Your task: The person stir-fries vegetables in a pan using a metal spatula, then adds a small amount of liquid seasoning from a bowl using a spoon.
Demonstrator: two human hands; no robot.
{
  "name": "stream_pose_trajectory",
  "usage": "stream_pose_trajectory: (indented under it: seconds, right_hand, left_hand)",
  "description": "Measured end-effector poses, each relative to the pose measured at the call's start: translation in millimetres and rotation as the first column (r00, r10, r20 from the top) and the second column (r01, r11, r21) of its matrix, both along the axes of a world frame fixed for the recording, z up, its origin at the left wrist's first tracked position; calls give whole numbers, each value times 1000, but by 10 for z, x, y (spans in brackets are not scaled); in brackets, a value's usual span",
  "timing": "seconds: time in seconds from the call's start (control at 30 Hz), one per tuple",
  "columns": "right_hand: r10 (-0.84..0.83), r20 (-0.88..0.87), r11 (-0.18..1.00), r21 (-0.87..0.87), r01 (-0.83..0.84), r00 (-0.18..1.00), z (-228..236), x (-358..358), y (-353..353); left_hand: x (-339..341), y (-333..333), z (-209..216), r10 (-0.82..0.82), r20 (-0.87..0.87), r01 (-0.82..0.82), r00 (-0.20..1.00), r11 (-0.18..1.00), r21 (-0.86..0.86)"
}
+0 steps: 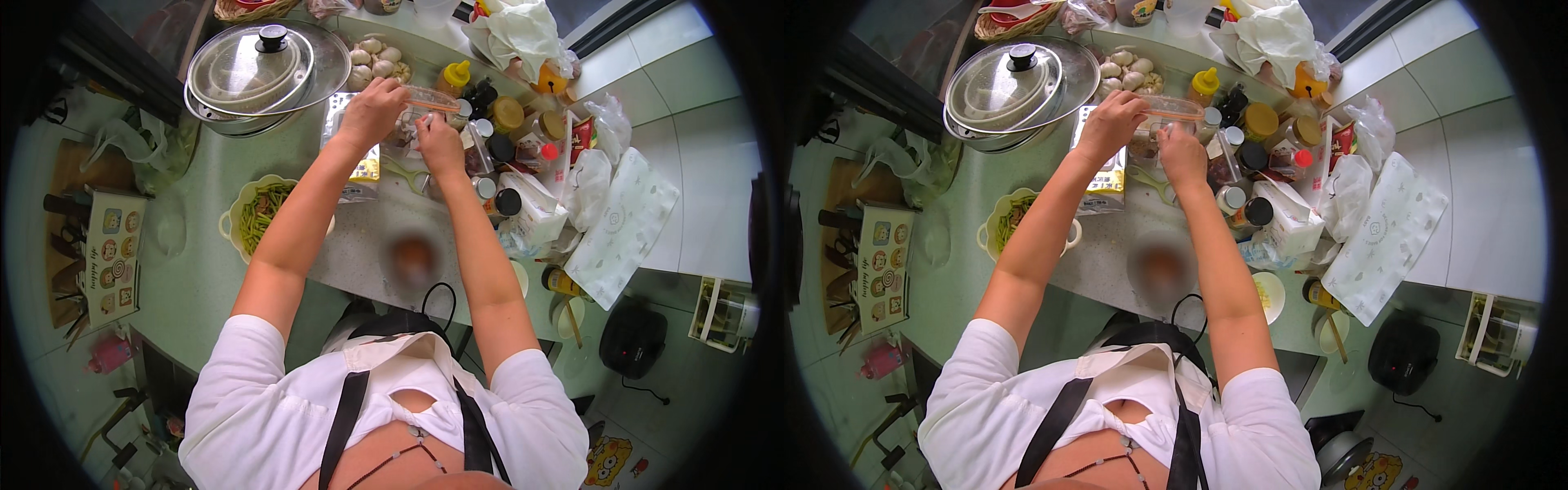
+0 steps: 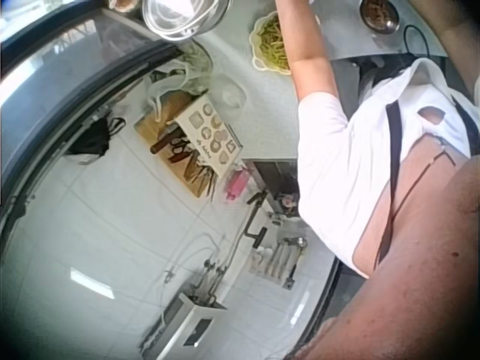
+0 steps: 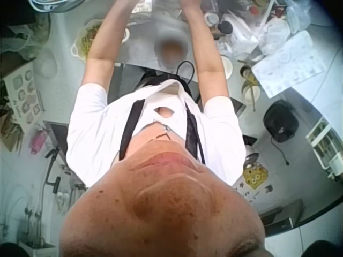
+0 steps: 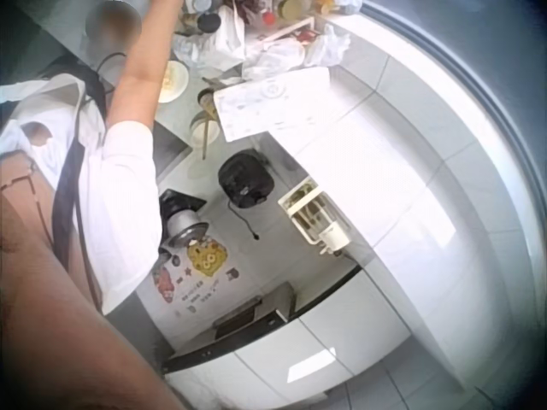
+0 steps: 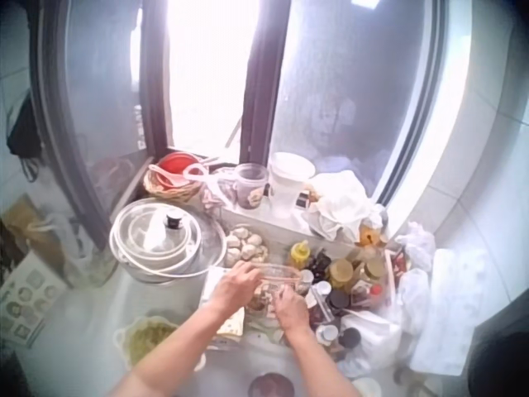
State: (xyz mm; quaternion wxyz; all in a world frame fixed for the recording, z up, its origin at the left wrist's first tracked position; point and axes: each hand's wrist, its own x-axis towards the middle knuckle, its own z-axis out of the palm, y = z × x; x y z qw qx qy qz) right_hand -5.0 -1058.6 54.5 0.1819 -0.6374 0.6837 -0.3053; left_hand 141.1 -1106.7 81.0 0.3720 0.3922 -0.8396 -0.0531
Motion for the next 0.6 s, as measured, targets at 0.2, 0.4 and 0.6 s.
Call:
stream_pose_trajectory:
  seconds: [0.2,0.4,0.6]
  right_hand:
    - [145,-56,987,-59,-149,988,-36,27,15]
    - [-20,210,994,-99,42,978,-172,85,88]
    - [-163,407,959,-150,242,899,-343,137,148]
  left_hand:
    - [5,-3,-25,1,12,-1,1000,1000,-7]
    - [13,3,-17,-19,19,19,1000,1000,-5]
    - [13,40,-9,-7,32,7,999,1000,14]
